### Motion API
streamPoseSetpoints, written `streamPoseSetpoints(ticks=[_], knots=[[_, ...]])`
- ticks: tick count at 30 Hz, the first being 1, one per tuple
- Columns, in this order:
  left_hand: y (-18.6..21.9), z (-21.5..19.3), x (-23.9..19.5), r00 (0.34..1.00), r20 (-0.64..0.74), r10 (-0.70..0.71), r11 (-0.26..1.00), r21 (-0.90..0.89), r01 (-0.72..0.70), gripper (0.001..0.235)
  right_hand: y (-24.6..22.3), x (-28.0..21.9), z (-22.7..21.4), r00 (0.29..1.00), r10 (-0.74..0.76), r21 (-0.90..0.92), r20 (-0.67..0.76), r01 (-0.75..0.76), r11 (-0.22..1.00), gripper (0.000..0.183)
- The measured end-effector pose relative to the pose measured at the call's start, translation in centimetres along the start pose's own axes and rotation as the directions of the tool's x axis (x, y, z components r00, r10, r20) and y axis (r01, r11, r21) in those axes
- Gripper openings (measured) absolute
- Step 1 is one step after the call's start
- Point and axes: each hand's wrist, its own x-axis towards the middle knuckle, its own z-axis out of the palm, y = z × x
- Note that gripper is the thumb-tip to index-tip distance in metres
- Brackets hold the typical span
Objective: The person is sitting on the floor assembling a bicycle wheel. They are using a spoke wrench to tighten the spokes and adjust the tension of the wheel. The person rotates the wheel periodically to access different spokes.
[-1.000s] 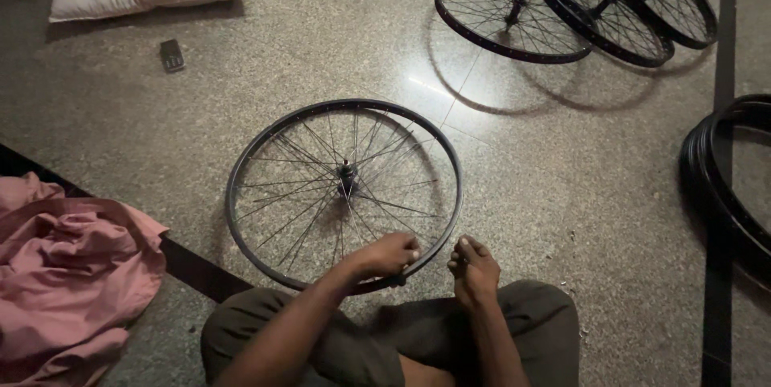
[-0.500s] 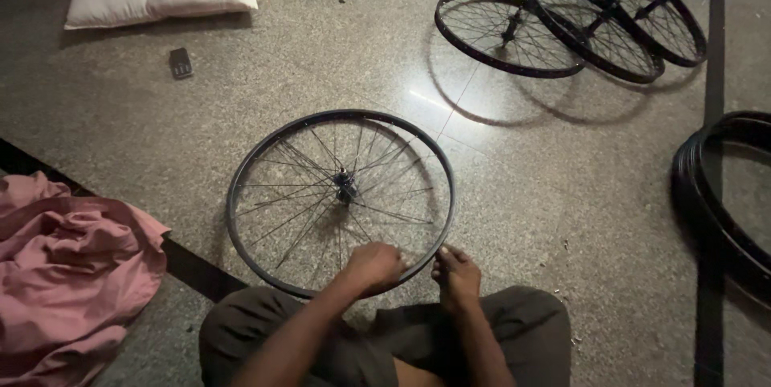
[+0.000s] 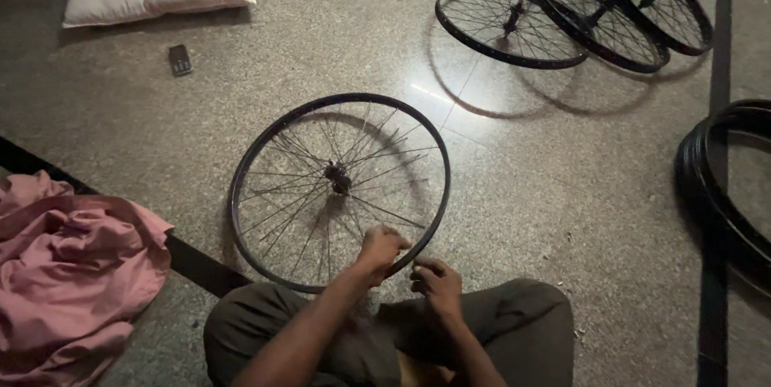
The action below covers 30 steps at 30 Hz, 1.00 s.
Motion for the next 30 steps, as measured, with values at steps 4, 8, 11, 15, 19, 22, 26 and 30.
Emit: streamPoseSetpoints(ticks=[4, 8, 11, 15, 19, 22, 26, 30], knots=[[0.4, -0.1, -1.0, 0.97, 0.199, -0.137, 0.983, -0.097, 0.158, 0.007, 0.2, 0.0, 0.1, 0.991, -0.127, -0.092, -0.05, 0.122, 0.988, 0.016], [3.1, 0.1, -2.9, 0.969, 0.182, -0.169, 0.964, -0.171, 0.201, 0.008, -0.8, -0.1, 0.8, 0.971, -0.209, -0.091, -0.118, 0.199, 0.976, 0.014], [4.4, 0.2, -3.7, 0.974, 0.168, -0.153, 0.951, -0.244, 0.191, 0.014, -1.0, -0.3, 1.5, 0.934, -0.353, -0.042, -0.06, 0.351, 0.935, 0.013], [3.5, 0.1, -3.1, 0.976, 0.205, -0.068, 0.973, -0.205, 0.11, 0.007, -0.6, -0.4, 2.3, 0.923, -0.385, 0.024, -0.026, 0.386, 0.922, 0.012], [2.6, 0.1, -2.4, 0.975, 0.19, -0.114, 0.977, -0.158, 0.145, 0.01, -1.2, -0.9, 2.4, 0.939, -0.343, -0.032, -0.038, 0.342, 0.939, 0.011], [2.6, 0.0, -2.3, 0.976, 0.207, -0.071, 0.989, -0.109, 0.095, 0.008, -1.9, -0.7, 1.9, 0.935, -0.354, -0.12, -0.01, 0.351, 0.929, 0.011], [2.5, 0.1, -2.4, 0.978, 0.203, -0.056, 0.993, -0.094, 0.077, 0.013, -2.5, -0.1, 1.4, 0.943, -0.333, -0.239, 0.031, 0.33, 0.913, 0.009], [2.4, 0.4, -2.5, 0.988, 0.136, -0.072, 0.983, -0.158, 0.093, 0.01, -2.5, -0.1, 1.2, 0.94, -0.339, -0.191, 0.033, 0.339, 0.921, 0.011]])
